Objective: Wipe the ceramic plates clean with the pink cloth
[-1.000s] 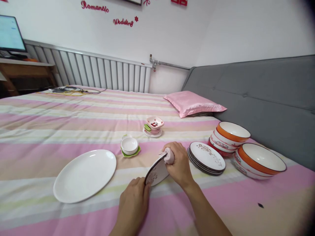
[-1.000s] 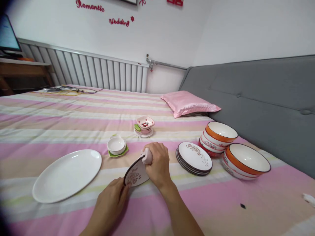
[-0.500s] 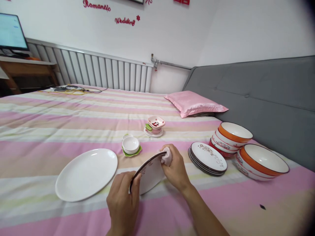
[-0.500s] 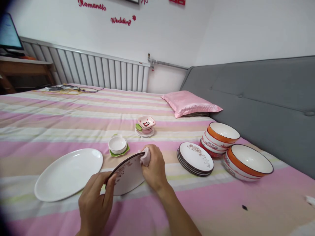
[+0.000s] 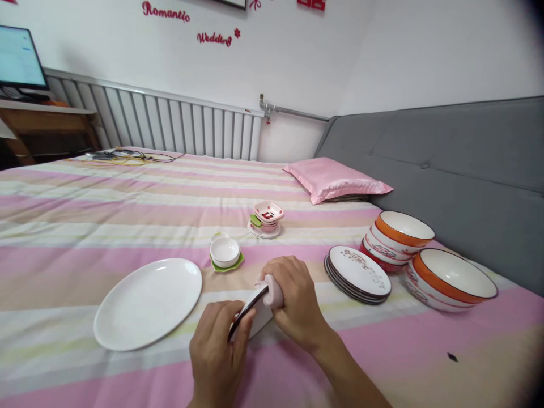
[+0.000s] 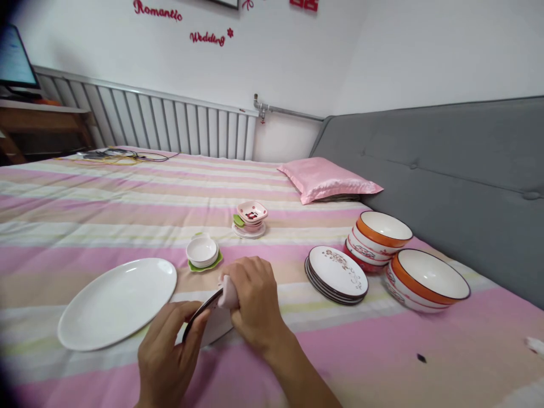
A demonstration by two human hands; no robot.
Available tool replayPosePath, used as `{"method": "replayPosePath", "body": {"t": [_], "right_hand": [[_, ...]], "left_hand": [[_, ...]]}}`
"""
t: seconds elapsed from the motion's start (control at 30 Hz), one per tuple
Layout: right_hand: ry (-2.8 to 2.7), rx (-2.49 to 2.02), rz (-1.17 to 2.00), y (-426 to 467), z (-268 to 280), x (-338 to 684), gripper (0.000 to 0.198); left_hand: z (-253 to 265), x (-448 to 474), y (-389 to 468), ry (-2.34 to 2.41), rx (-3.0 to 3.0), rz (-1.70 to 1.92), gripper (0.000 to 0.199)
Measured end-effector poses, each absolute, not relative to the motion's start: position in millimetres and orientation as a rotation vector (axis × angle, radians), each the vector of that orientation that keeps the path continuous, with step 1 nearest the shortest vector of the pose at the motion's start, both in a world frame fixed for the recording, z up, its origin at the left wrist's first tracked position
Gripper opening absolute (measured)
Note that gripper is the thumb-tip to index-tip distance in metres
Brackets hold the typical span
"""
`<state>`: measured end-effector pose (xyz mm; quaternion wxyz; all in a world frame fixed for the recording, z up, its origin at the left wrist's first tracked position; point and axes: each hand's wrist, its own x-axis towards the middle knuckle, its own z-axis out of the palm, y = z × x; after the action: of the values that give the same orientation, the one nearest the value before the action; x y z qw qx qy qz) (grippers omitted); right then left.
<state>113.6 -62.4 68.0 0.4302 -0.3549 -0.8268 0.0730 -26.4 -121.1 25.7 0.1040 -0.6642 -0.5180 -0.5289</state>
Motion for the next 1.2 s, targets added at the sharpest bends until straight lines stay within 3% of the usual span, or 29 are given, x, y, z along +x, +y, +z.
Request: {"method": "replayPosePath", "body": {"t": [0.1, 0.27, 0.43, 0.57, 0.93, 1.2], "right_hand": [[-1.996, -0.951, 0.229, -55, 65, 117, 0.028], [-1.753, -1.072, 0.453, -28, 51, 134, 0.03], [-1.597, -1.068, 0.643, -10, 38, 148, 0.026], [-1.547, -1.07, 0.675, -8, 36, 149, 0.024], [-1.476, -1.058, 0.813, -12, 33, 137, 0.026], [-1.661, -1.06, 0.655, -31, 46, 125, 0.032]], "left_hand": [[24, -23, -120, -1.656, -2.015, -1.543, 0.009], [12, -24, -115, -2.143, -1.972, -1.361, 0.035], [12, -22, -114, -2.392, -2.161, -1.011, 0.021], [15, -17, -114, -2.343, -2.25, -0.897, 0.028], [14, -24, -116, -2.025, -1.916, -1.399, 0.018], [17, -28, -117, -1.752, -1.822, -1.563, 0.007]]}}
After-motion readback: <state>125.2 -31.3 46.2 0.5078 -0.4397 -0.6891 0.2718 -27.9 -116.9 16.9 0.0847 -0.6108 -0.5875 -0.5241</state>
